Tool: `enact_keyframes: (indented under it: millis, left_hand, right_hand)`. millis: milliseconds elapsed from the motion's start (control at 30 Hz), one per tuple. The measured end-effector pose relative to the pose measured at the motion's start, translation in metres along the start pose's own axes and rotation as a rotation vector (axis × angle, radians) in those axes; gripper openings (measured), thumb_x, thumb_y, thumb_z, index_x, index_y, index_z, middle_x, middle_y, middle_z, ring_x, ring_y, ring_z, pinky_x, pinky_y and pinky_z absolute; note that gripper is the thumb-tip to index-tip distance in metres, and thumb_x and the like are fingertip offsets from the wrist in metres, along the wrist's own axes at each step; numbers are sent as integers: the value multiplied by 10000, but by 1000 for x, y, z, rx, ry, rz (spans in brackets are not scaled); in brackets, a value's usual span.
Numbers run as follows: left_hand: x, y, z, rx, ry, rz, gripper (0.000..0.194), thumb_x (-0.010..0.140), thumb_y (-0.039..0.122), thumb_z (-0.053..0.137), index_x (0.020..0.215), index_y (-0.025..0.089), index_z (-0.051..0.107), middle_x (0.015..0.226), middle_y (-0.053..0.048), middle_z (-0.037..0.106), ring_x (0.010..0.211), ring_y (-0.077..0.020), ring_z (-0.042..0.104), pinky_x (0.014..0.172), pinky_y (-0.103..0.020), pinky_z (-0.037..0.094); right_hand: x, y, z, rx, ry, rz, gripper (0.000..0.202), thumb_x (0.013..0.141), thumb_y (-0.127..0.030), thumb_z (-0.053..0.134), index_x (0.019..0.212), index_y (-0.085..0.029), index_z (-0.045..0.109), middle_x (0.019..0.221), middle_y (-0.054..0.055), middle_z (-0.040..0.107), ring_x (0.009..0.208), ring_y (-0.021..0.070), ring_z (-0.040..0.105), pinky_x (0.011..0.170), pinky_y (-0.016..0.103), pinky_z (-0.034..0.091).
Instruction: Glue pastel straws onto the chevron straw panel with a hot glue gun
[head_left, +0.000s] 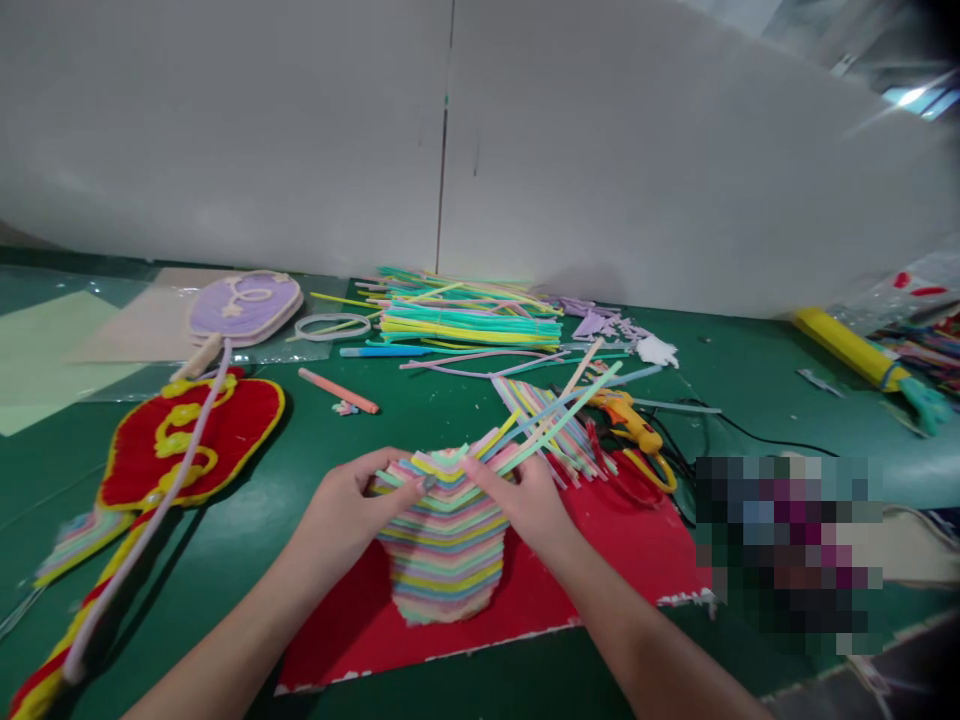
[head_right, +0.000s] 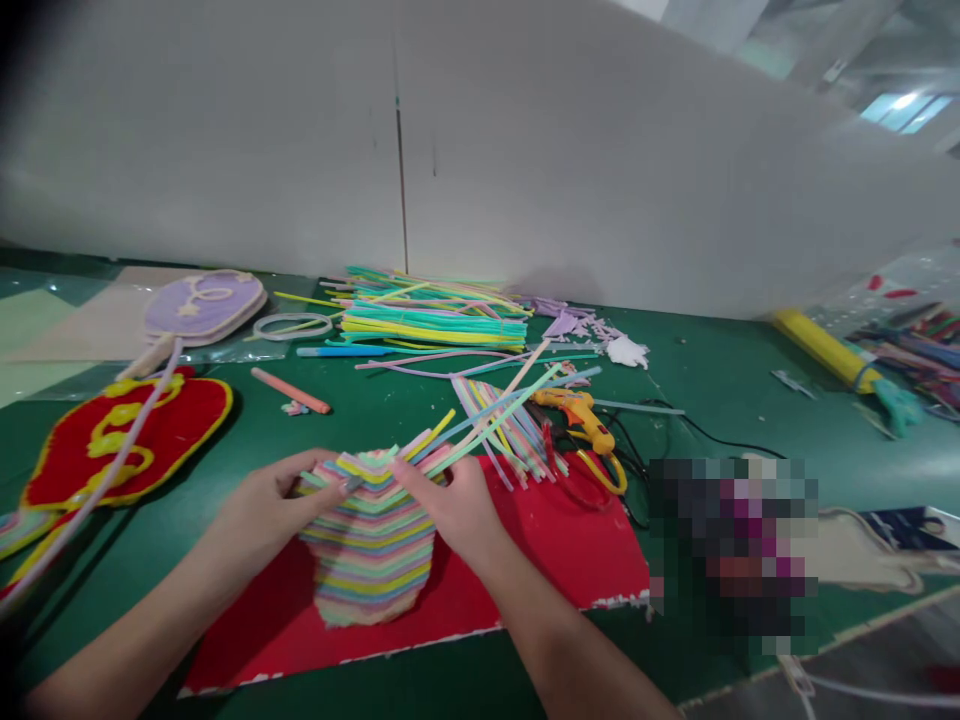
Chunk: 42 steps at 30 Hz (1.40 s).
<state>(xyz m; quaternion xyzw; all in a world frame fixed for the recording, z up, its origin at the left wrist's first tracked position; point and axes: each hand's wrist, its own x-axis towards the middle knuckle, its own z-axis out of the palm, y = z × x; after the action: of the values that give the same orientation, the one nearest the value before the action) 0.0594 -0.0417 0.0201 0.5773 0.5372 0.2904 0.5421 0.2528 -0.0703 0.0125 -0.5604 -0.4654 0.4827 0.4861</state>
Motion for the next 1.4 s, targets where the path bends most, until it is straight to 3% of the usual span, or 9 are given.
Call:
enact_keyframes:
  millis: [100,200,400,533,733,900,1133,1267,1400]
  left_hand:
    - [-1,5,2,7,-20,20,418,636,467,742,964,210,718,845,-34,745,736,-234,676,626,-266,532]
    - [-2,10,4,52,-28,12,356,620,498,743,822,205,730,752,-23,732,686,-215,657,579,-235,500]
    - [-2,10,4,77,-58,16,310,648,506,729,777,223,728,716,-12,725,675,-202,644,570,-219,478]
    - [-3,10,2,70,-7,33,295,639,501,732,732,221,735,682,-2,710,658,-197,632,569,-216,475]
    - [-1,8,-2,-10,103,-20,400,609,500,756,873,200,737,725,-10,705,657,-191,620,558,-224,480]
    - [0,9,-2,-34,59,-19,424,595,515,760,872,194,746,733,-16,707,660,-185,607,566,-223,475]
    - [0,5,-2,-77,30,-50,473,620,548,739,919,181,728,773,-23,714,684,-180,610,582,-220,478]
    - [1,4,-1,-162,-9,-61,573,591,482,787,1065,182,673,892,-36,732,797,-213,649,665,-245,513]
    - [2,4,-1,-162,-77,-75,541,570,397,819,1039,168,674,854,-36,740,768,-207,658,659,-242,514]
  right_hand:
    - [-3,-1,2,11,-25,53,264,705,-433,711,780,-181,692,707,36,665,726,200,618,636,318,505]
    - [-6,-3,3,15,-66,41,241,707,-419,712,735,-184,662,688,22,640,688,176,594,631,302,491]
    - [-3,-4,2,-11,-2,-35,332,765,-432,655,568,-199,525,536,-39,464,541,109,447,533,253,397]
    - [-2,-5,1,1,33,-46,290,765,-425,660,621,-187,579,600,-20,533,606,125,498,605,269,433]
    - [-2,-2,-2,-18,-85,4,283,735,-454,685,773,-173,672,684,-1,598,640,133,512,599,260,424]
    - [-1,0,-2,8,-79,12,289,727,-457,692,740,-169,666,661,-10,568,611,119,466,574,250,390]
    - [-1,-5,-2,-19,-16,-32,370,756,-471,644,571,-190,490,555,-55,371,559,93,328,514,235,293]
    - [1,-4,-5,-93,128,-79,429,771,-483,626,545,-201,395,540,-64,307,548,88,295,493,231,260]
    - [5,0,-6,-32,165,-45,396,780,-531,600,605,-190,504,560,-50,396,574,104,355,529,238,305]
